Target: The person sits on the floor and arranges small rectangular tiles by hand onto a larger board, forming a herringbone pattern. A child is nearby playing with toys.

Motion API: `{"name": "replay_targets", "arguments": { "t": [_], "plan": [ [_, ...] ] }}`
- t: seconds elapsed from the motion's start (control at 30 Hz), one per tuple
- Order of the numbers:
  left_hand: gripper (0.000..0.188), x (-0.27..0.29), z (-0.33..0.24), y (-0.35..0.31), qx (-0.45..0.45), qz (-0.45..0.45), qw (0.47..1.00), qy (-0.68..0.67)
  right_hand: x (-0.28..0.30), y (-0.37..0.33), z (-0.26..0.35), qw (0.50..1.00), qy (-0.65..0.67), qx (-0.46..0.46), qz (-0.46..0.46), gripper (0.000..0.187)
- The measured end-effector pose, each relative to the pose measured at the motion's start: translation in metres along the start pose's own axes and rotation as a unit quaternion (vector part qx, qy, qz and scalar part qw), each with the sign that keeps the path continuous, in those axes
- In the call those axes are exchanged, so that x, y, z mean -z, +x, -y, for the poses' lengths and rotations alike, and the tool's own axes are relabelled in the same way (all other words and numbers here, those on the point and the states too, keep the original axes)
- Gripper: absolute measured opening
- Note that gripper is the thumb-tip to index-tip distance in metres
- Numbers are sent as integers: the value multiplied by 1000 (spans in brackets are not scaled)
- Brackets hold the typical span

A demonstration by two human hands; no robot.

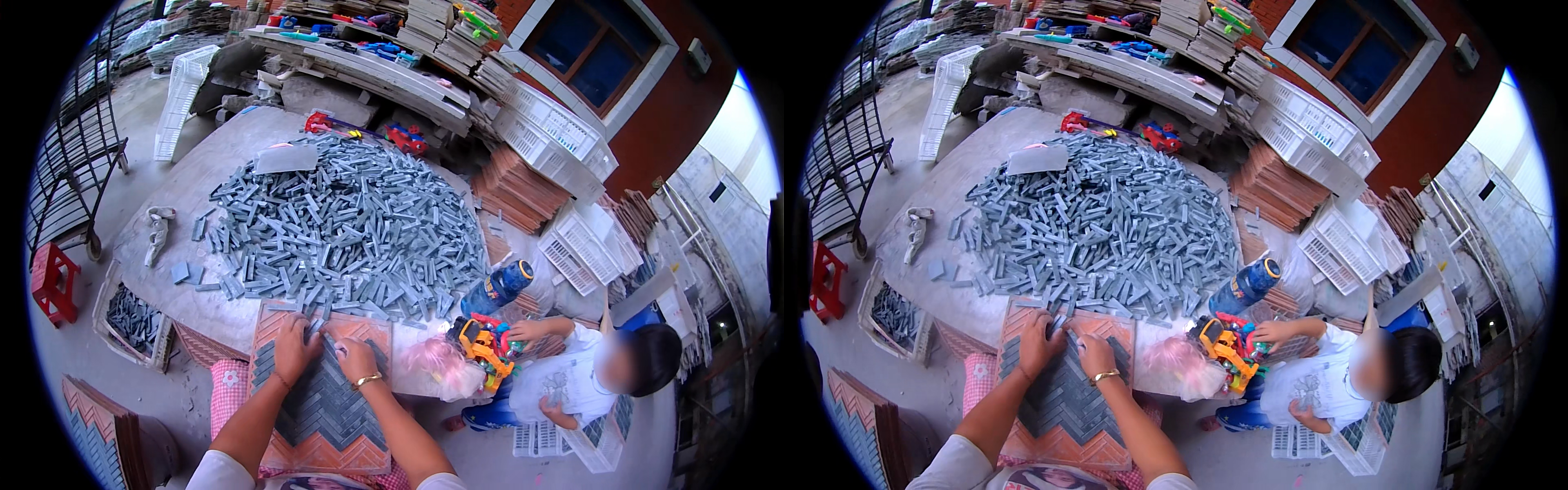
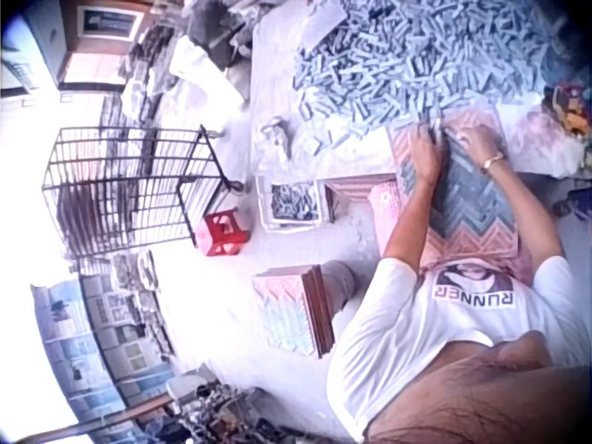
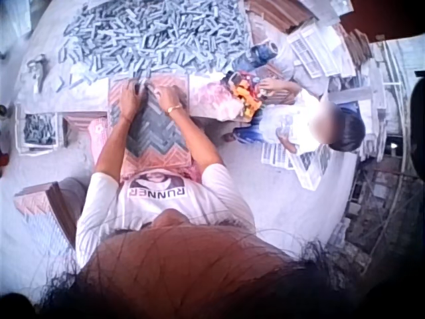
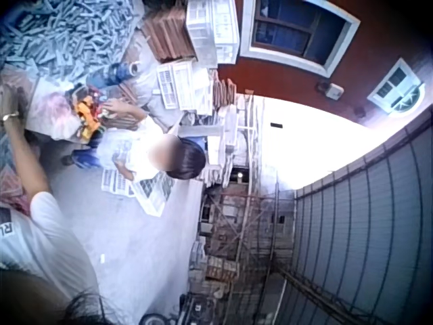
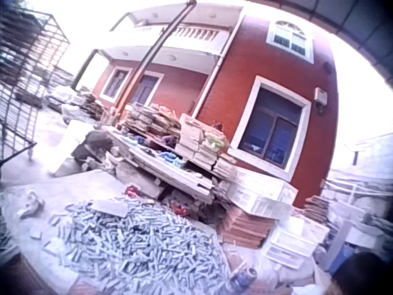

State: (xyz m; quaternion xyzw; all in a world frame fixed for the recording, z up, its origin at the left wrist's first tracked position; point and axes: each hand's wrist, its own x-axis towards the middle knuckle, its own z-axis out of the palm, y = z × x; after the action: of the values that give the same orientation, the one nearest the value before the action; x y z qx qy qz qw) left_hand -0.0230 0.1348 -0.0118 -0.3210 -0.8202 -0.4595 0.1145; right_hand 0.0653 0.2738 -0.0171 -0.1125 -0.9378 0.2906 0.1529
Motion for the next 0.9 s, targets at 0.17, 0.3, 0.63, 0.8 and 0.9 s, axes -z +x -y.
{"name": "replay_targets", "arguments": {
  "t": [0.17, 0.3, 0.63, 0.8, 0.9],
  "plan": [
    [27, 3, 2, -1, -20, -15, 1000, 4, 27, 18, 3, 993, -31, -40, 109, 14],
    [26, 0, 2, 0, 25, -13, 1000, -2, 26, 31, 8, 996, 12, 29, 89, 13],
    [25, 1, 13, -4, 11, -36, 999, -8, 24, 35, 20, 987, 11, -86, 135, 16],
    [24, 1, 5, -1, 85, -34, 995, -46, 18, 11, 24, 994, 18, -40, 102, 16],
    [24, 5, 4, 0, 84, -26, 995, -42, 1, 1, 17, 999, -21, -25, 8, 17]
  ]
}}
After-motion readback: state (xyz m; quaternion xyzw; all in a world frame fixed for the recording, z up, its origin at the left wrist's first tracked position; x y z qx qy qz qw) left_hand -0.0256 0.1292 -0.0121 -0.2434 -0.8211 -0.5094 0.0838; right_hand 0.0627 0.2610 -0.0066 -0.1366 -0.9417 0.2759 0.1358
